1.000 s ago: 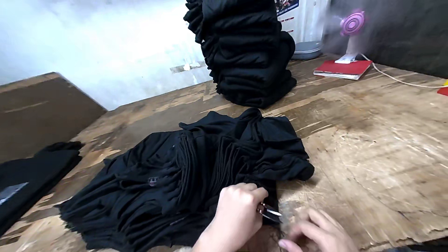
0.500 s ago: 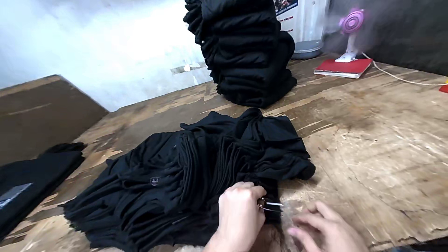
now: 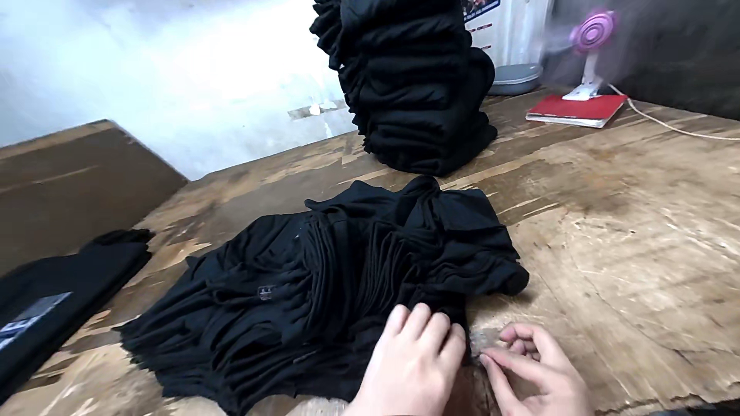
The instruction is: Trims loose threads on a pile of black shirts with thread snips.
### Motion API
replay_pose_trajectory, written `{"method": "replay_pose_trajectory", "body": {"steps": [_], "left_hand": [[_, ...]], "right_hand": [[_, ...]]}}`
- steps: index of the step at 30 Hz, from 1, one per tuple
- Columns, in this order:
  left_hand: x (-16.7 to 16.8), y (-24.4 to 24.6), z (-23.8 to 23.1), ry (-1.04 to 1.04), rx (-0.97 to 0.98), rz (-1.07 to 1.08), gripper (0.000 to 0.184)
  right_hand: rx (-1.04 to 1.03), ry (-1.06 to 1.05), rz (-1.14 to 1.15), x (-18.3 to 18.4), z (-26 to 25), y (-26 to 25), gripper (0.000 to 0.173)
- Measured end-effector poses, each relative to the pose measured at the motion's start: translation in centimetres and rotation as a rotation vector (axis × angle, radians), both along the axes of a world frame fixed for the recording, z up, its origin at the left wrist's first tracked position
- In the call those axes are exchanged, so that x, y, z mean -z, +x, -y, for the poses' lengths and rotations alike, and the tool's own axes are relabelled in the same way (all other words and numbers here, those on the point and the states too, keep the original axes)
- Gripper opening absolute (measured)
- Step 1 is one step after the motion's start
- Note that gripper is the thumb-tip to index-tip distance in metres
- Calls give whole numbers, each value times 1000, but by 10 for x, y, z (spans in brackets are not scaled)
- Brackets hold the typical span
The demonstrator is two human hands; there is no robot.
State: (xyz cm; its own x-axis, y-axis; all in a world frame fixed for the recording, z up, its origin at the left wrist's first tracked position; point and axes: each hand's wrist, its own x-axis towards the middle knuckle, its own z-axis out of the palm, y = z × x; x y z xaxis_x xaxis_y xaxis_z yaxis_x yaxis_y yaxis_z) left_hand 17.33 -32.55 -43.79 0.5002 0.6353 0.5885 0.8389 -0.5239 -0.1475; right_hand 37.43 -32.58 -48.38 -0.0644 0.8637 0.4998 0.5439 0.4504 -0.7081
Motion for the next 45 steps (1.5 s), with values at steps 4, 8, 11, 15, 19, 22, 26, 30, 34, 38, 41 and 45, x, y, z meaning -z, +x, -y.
{"method": "replay_pose_trajectory", "body": {"steps": [4, 8, 11, 15, 19, 22, 26, 30, 34, 38, 41, 45], "left_hand": [[10, 8, -8, 29, 21, -112, 15], [8, 2, -1, -11, -36, 63, 13], [5, -3, 17, -198, -100, 228, 19], [31, 4, 29, -311, -120, 464, 12], [35, 10, 28, -303, -217, 448, 24], [33, 3, 19, -314, -188, 517, 25], [21, -10, 6, -386, -197, 632, 32], [-2, -19, -9, -662, -291, 725, 14], [-13, -21, -17, -819, -320, 784, 10], [-8, -20, -13, -862, -272, 799, 13], [3, -25, 6, -708, -118, 804, 30], [15, -24, 39, -264, -88, 578, 29]], "right_hand": [[-7, 101, -7, 4, 0, -6, 8], [-112, 53, 77, -2, 2, 12, 6], [-234, -138, 306, -18, 3, 32, 12], [-158, -149, 392, -23, 5, 17, 43], [-116, -93, 339, -19, 3, -7, 57], [-54, -19, 258, -11, -1, -26, 33], [-82, 40, -148, -4, -12, -52, 19], [-278, -166, -494, -4, -32, -54, 27], [-305, -91, -137, -6, -22, -50, 46], [6, 291, 143, 6, -11, -47, 16], [99, 358, 279, 5, 2, -32, 19], [95, 256, 231, 11, 17, -21, 11]]}}
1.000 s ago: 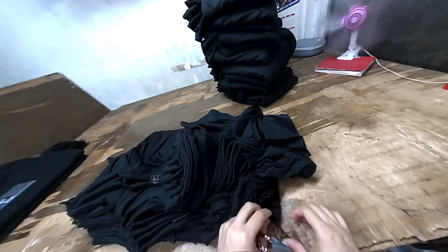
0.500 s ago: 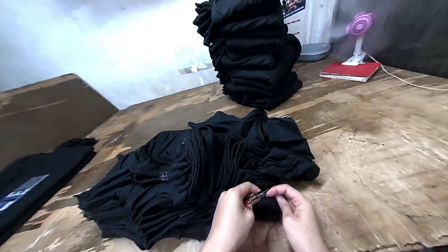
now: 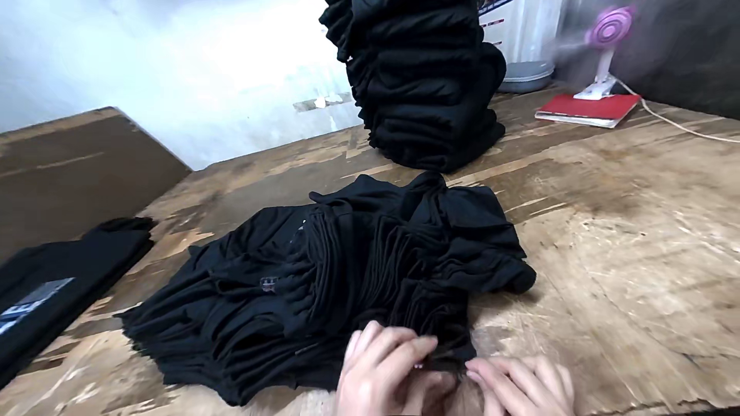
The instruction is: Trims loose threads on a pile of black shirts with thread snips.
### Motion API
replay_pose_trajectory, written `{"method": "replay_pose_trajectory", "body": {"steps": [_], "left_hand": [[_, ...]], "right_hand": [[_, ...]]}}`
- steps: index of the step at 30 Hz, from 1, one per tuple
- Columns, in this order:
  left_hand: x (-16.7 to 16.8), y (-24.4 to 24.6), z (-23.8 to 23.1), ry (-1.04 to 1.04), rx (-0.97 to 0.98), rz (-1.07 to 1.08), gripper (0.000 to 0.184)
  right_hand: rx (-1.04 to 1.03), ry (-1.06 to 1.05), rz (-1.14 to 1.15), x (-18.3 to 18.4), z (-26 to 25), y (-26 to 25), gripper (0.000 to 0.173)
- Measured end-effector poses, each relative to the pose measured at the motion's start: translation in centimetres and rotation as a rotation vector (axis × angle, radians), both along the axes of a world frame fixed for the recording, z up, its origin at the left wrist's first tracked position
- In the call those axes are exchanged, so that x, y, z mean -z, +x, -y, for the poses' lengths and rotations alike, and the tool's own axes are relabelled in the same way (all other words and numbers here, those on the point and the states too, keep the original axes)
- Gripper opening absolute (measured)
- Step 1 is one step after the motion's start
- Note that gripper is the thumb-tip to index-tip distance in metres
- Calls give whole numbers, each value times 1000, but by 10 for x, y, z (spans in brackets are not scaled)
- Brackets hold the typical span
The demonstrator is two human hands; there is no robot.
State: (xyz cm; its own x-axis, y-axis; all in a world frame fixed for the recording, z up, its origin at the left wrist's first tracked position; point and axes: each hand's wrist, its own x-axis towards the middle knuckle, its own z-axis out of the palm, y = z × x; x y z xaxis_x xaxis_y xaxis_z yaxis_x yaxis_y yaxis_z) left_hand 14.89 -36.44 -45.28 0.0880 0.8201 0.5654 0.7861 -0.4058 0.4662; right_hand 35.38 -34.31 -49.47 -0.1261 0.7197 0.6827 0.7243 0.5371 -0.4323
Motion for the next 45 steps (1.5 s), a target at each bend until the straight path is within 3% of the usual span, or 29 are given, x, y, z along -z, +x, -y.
{"method": "replay_pose_trajectory", "body": {"steps": [3, 8, 13, 22, 25, 27, 32, 34, 37, 41, 43, 45], "left_hand": [[19, 4, 6, 242, -77, -197, 13], [42, 7, -12, 464, -5, -371, 21], [35, -2, -13, 461, -39, -335, 17], [36, 4, -32, 503, 143, -446, 21], [29, 0, -34, 423, 129, -331, 15], [20, -1, -39, 314, 131, -301, 21], [-4, 11, -53, 179, 262, -549, 39], [-13, 14, -59, 79, 272, -552, 30], [-20, 5, -74, -32, 280, -330, 11], [-19, -3, -83, -80, 240, -180, 7], [-19, -4, -83, -84, 221, -146, 10], [-20, -8, -84, -93, 225, -112, 13]], "right_hand": [[-45, -73, -119, 5, 6, 0, 11], [-98, -93, -190, 6, 6, -2, 9], [-132, -165, -192, 1, 10, 13, 8], [-224, -240, -271, -4, 8, 19, 8], [-212, -308, -80, -11, 8, 33, 17], [-134, -340, 69, -18, 7, 36, 27], [-3, -379, 200, -24, -2, 28, 18], [-43, -410, 217, -28, -4, 31, 18], [-105, -420, 189, -31, -6, 33, 25], [-61, -200, 106, -16, -13, 5, 37], [-93, -138, 141, -8, -20, -2, 17], [-227, -274, 162, -20, -16, 9, 9]]}}
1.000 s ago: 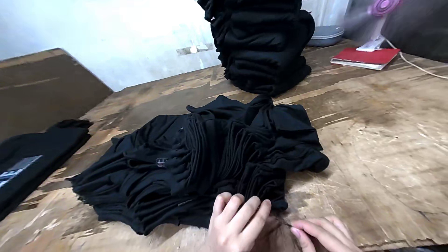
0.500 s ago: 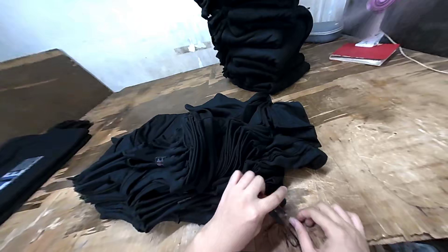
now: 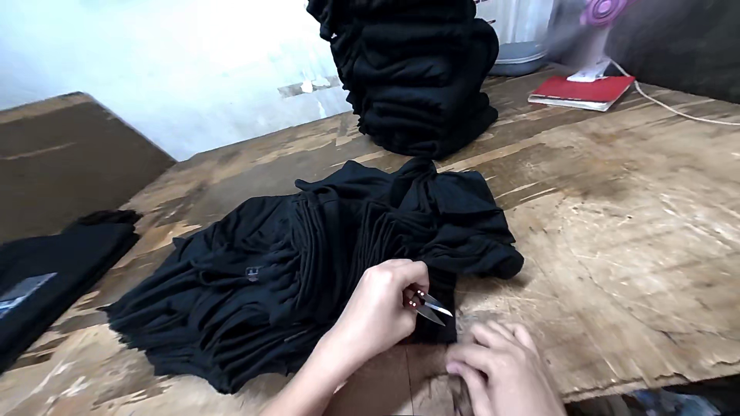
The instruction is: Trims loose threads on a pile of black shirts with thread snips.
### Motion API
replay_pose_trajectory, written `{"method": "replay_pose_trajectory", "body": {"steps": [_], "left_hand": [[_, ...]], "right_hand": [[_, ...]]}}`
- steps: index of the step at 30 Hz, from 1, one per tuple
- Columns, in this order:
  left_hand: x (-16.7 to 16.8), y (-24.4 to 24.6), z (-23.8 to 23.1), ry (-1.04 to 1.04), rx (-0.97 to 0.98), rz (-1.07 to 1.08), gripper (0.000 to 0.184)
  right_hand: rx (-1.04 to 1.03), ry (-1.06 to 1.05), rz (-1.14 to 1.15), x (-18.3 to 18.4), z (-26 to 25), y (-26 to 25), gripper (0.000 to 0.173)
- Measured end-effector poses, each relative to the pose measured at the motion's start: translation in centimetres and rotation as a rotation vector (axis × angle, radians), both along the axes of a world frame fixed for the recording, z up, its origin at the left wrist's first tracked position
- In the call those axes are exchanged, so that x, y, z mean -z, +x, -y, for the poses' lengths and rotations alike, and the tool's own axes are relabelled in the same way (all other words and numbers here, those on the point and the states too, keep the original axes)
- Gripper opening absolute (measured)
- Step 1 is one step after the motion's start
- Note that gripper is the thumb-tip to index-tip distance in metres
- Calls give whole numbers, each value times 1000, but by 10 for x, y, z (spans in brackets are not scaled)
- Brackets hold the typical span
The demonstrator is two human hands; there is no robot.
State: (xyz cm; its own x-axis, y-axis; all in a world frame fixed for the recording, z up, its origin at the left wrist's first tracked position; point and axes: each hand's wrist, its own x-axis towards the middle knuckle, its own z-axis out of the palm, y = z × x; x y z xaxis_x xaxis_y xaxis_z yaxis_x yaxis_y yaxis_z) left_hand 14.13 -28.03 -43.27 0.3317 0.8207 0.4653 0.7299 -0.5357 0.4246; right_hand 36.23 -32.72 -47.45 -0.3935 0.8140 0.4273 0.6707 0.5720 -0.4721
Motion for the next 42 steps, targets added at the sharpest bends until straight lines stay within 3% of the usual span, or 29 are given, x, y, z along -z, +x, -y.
{"method": "replay_pose_trajectory", "body": {"steps": [4, 6, 7, 9, 11, 14, 18, 21, 24, 28, 31, 34, 37, 40, 42], "left_hand": [[5, -1, -1, 61, 30, 23, 27], [11, 0, -2, 158, 54, -18, 48], [14, 0, -2, 194, 77, -30, 48], [17, -1, 1, 241, 84, -54, 25], [17, 1, 8, 255, 10, -73, 15], [11, 5, 12, 188, -115, -143, 23], [5, 11, 5, 33, -223, -300, 29], [-8, 17, -9, -32, -373, -289, 34], [-5, 26, -28, 145, -524, -251, 35], [29, 30, -43, 516, -465, -419, 16], [33, 33, -24, 484, -390, -523, 14], [26, 33, 14, 295, -325, -433, 36], [30, 28, 44, 318, -329, -229, 34], [36, 28, 59, 276, -362, -71, 37], [44, 27, 61, 276, -352, -25, 28]], "right_hand": [[-157, -305, 179, -39, 9, 42, 17], [-121, -328, 184, -46, 9, 48, 37], [-67, -279, 136, -43, 9, 44, 38], [34, -106, 48, -26, 0, 23, 32], [49, 51, 54, -3, -11, -1, 35], [30, 227, 49, 15, -22, -27, 14], [66, 268, 29, 22, -23, -35, 22], [41, 233, 7, 18, -10, -24, 27], [30, 298, -24, 18, -3, -13, 32], [68, 301, 53, 20, 3, -3, 29], [25, 205, 6, 16, 6, 9, 19], [-123, -43, -70, 3, 8, 32, 7], [-226, -246, -91, -8, 4, 53, 9], [-71, -146, -151, -10, 5, 46, 21], [66, -47, -110, -6, 4, 31, 27]]}}
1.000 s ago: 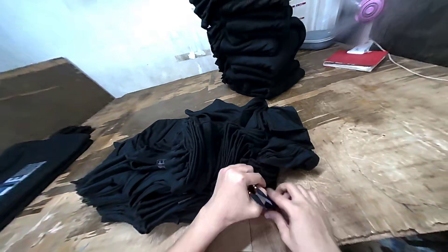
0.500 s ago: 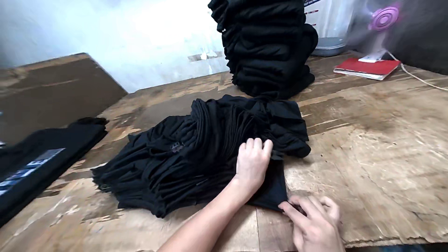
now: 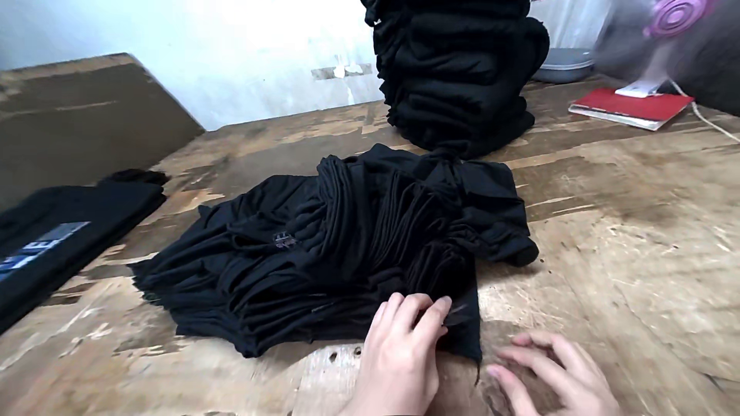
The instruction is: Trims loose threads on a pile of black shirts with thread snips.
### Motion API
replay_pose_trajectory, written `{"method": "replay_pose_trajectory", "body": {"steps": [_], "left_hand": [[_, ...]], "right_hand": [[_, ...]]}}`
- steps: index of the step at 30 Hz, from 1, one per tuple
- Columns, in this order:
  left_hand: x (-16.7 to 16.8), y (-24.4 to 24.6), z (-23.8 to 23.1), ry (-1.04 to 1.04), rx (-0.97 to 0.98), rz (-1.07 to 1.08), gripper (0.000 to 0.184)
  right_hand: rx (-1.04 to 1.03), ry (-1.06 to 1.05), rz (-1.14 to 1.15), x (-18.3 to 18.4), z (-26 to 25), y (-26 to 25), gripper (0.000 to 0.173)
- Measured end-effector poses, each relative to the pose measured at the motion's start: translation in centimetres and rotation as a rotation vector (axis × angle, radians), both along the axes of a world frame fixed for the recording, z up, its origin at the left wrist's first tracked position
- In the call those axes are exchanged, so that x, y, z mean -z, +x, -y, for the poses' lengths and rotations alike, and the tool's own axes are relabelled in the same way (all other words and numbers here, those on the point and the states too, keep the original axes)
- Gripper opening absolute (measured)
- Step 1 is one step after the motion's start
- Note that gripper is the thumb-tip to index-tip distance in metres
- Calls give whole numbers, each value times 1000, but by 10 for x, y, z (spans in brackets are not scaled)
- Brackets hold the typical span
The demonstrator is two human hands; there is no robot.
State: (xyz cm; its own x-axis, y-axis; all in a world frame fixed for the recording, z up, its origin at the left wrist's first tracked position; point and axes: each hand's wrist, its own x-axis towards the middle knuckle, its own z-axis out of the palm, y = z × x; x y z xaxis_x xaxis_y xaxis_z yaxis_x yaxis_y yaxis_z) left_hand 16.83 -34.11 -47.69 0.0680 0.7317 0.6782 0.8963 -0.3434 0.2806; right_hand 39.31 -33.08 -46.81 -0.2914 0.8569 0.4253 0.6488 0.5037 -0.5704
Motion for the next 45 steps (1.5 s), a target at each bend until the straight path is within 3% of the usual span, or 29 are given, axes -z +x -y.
{"method": "replay_pose_trajectory", "body": {"steps": [5, 10, 14, 15, 18, 20, 23, 26, 29, 33, 39, 42, 45], "left_hand": [[0, 1, 2, -4, 73, -68, 21], [-9, 1, 2, -84, 56, 14, 26], [1, 8, 7, -188, 127, 70, 49], [9, 10, 5, -147, 132, 46, 45], [29, 11, 4, 42, 154, 21, 11], [29, 11, 13, 95, 218, 6, 10], [17, 17, 43, -62, 388, -15, 11], [7, 16, 56, -370, 534, -55, 17], [-9, 5, 49, -379, 370, 21, 35], [-8, 0, 19, -64, 88, -36, 24], [3, 15, -3, -55, 112, -56, 19], [2, 6, -1, -62, 23, 90, 22], [5, 0, 0, -87, -50, 157, 32]], "right_hand": [[62, 16, 47, 11, -1, -15, 12], [129, 16, -59, 10, -1, -13, 13], [110, 18, 18, 9, -3, -23, 22], [110, 29, 34, 11, -4, -24, 16], [92, 28, -19, 14, -5, -21, 9], [81, 4, -54, 14, -5, -16, 11], [85, -6, -66, 14, -6, -13, 10], [115, 20, -82, 15, -7, -16, 10], [111, 27, -86, 15, -8, -17, 10], [92, 53, -120, 17, -7, -16, 11], [-74, 11, -130, 13, -5, -7, 9], [-63, 35, -56, 9, -4, -8, 20], [9, 202, 51, 16, -9, -24, 32]]}}
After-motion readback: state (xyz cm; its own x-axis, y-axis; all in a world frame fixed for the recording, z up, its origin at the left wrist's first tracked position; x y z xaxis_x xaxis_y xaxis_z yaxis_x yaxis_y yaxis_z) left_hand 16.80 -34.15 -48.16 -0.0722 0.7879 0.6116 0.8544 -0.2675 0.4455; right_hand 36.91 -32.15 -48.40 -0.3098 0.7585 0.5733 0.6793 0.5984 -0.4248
